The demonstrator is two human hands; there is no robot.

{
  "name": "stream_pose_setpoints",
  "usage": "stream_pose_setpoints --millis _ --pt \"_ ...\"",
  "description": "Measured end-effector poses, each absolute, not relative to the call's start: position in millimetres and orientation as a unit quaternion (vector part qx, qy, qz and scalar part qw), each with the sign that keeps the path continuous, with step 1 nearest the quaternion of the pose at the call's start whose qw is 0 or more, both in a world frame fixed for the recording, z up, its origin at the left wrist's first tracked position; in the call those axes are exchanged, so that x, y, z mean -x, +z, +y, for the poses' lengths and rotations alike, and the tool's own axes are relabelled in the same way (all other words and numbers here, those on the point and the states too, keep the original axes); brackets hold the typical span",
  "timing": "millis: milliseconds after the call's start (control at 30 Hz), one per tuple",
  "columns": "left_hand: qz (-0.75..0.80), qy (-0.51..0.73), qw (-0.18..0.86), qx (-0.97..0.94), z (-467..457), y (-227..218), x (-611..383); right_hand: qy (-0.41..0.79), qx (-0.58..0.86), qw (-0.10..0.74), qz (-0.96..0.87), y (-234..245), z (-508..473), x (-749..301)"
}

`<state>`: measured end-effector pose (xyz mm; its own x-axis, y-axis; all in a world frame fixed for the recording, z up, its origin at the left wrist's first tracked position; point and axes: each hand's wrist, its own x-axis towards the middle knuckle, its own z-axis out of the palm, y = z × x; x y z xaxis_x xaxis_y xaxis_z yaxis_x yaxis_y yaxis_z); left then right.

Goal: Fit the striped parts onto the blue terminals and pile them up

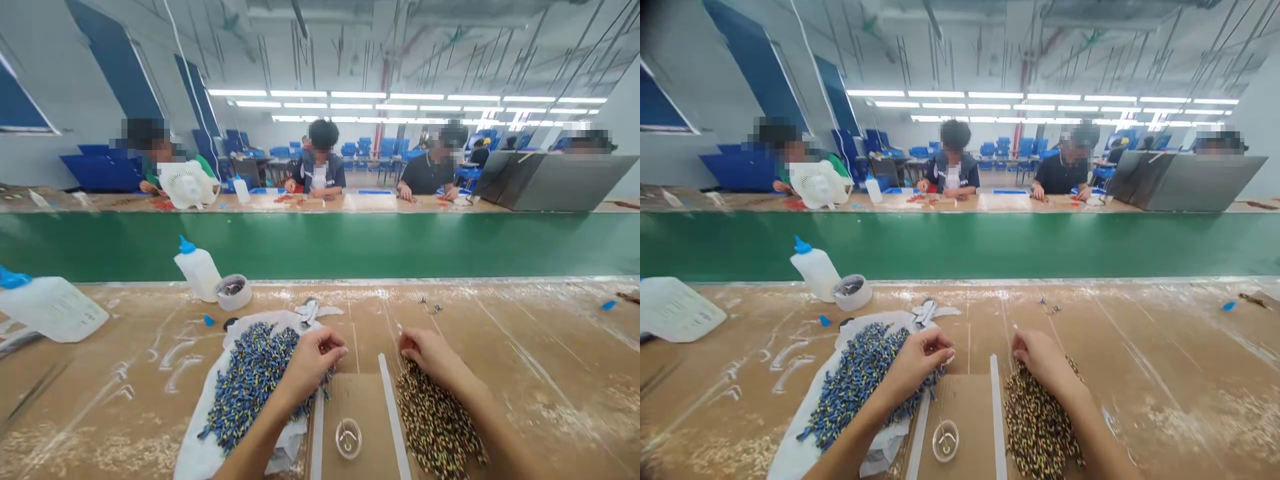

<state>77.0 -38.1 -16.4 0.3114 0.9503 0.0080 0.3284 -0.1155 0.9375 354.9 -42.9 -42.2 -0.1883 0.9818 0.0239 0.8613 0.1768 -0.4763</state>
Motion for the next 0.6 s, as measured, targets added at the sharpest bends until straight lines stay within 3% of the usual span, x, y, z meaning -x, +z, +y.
stream_pose_setpoints --millis 300,600 --pt "0.459 0.386 0.472 -0.646 -28.0 -13.6 -81.4 0.094 0.637 0.139 -0.753 -50.8 -31.9 -350.0" --pt "0.447 0.399 0.468 -0.649 -22.6 -3.8 -91.4 0.103 0.631 0.062 -0.767 -55.8 -29.0 -354.5"
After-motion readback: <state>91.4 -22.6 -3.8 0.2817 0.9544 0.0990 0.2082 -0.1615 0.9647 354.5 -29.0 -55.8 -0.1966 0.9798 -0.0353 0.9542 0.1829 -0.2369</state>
